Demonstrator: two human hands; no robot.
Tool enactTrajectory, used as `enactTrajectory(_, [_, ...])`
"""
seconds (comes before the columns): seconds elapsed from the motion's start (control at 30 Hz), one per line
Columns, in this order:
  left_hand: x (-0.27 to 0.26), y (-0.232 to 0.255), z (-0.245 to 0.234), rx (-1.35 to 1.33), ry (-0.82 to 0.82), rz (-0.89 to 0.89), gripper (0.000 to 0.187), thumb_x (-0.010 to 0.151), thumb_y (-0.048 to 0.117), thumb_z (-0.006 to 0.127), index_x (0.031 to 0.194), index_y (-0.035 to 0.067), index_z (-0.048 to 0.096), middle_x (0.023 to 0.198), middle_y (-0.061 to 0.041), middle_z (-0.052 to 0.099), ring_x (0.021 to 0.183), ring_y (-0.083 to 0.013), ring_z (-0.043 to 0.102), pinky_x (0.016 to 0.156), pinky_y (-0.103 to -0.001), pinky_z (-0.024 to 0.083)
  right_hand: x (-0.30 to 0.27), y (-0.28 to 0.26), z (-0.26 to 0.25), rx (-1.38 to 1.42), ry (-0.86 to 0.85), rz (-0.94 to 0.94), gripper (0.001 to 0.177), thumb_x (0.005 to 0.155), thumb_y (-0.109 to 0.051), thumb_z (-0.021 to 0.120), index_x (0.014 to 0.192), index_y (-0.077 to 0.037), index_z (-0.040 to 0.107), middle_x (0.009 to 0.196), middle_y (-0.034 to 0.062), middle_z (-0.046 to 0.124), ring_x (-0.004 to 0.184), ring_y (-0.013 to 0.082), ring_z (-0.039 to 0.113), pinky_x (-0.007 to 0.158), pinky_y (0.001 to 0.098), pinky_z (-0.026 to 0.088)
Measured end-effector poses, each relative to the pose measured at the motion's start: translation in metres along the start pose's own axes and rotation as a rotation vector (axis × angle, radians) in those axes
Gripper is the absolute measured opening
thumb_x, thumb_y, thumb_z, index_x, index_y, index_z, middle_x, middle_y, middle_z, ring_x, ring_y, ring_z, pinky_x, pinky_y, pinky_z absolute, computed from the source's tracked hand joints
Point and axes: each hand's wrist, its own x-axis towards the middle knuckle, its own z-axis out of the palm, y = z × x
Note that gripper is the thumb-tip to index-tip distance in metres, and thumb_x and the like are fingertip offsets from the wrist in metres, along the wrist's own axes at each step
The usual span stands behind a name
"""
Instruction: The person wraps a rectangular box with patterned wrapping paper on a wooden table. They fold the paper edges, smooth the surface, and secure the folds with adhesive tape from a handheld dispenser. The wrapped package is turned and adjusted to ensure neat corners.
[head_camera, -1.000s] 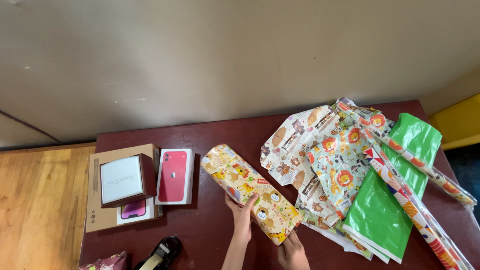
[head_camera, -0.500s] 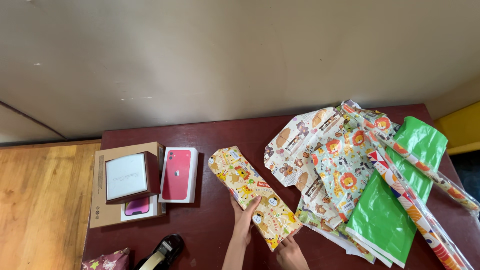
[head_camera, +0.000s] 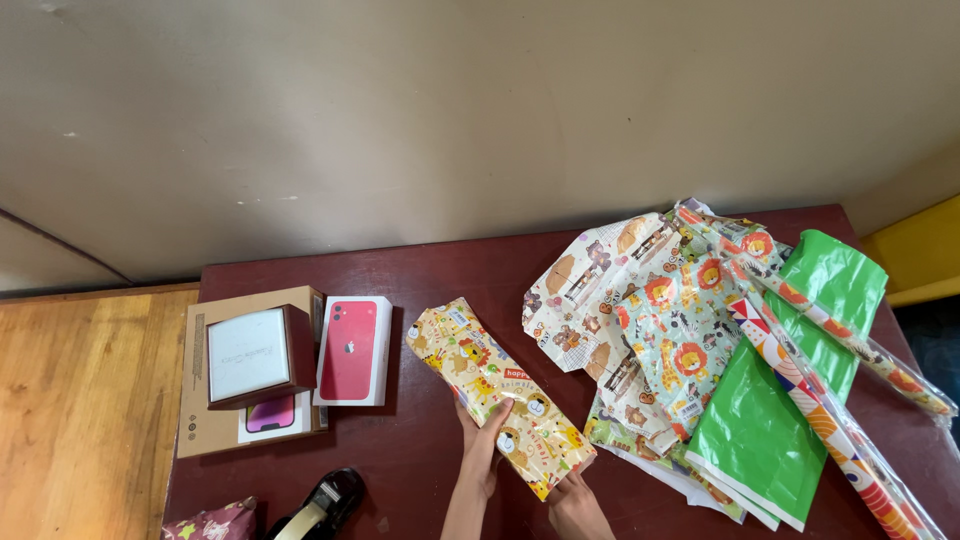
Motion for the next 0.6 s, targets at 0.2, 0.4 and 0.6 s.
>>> enactTrajectory(0.2, [0.018, 0.002, -0.011, 0.025, 0.098, 0.102, 0.149, 0.057, 0.039, 0.091, 0.161, 0.025, -0.014, 0.156, -0.018, 0.045, 0.143, -0.0321, 0.049, 0.12, -0.056, 0.03, -0.001, -0.002, -0.012, 0.15, 0.118, 0.003, 0.039, 0.061, 0.004, 0.08, 0.1, 0.004, 0.077, 0.106, 0.0204, 0.072, 0.117, 0.0423, 0.062, 0.108, 0.0529, 0.048])
enactTrajectory(0.4, [0.015, 0.009, -0.029, -0.091, 0.014, 0.137, 0.144, 0.055, 0.039, 0.089, 0.164, 0.024, -0.004, 0.152, -0.018, 0.05, 0.136, -0.0321, 0.056, 0.115, -0.05, 0.042, 0.012, -0.047, -0.063, 0.195, 0.533, 0.307, 0.049, 0.063, -0.007, 0.088, 0.107, -0.009, 0.068, 0.113, 0.013, 0.061, 0.112, 0.0291, 0.059, 0.101, 0.0416, 0.049])
enactTrajectory(0.6, [0.008, 0.003, -0.014, 0.018, -0.031, 0.033, 0.146, 0.058, 0.034, 0.092, 0.162, 0.023, -0.009, 0.15, -0.023, 0.053, 0.136, -0.0333, 0.058, 0.115, -0.048, 0.043, 0.08, -0.043, -0.118, 0.674, 0.15, 0.182, 0.093, 0.063, -0.006, 0.089, 0.145, -0.001, 0.046, 0.151, 0.0233, 0.048, 0.137, 0.0338, 0.049, 0.109, 0.0445, 0.043])
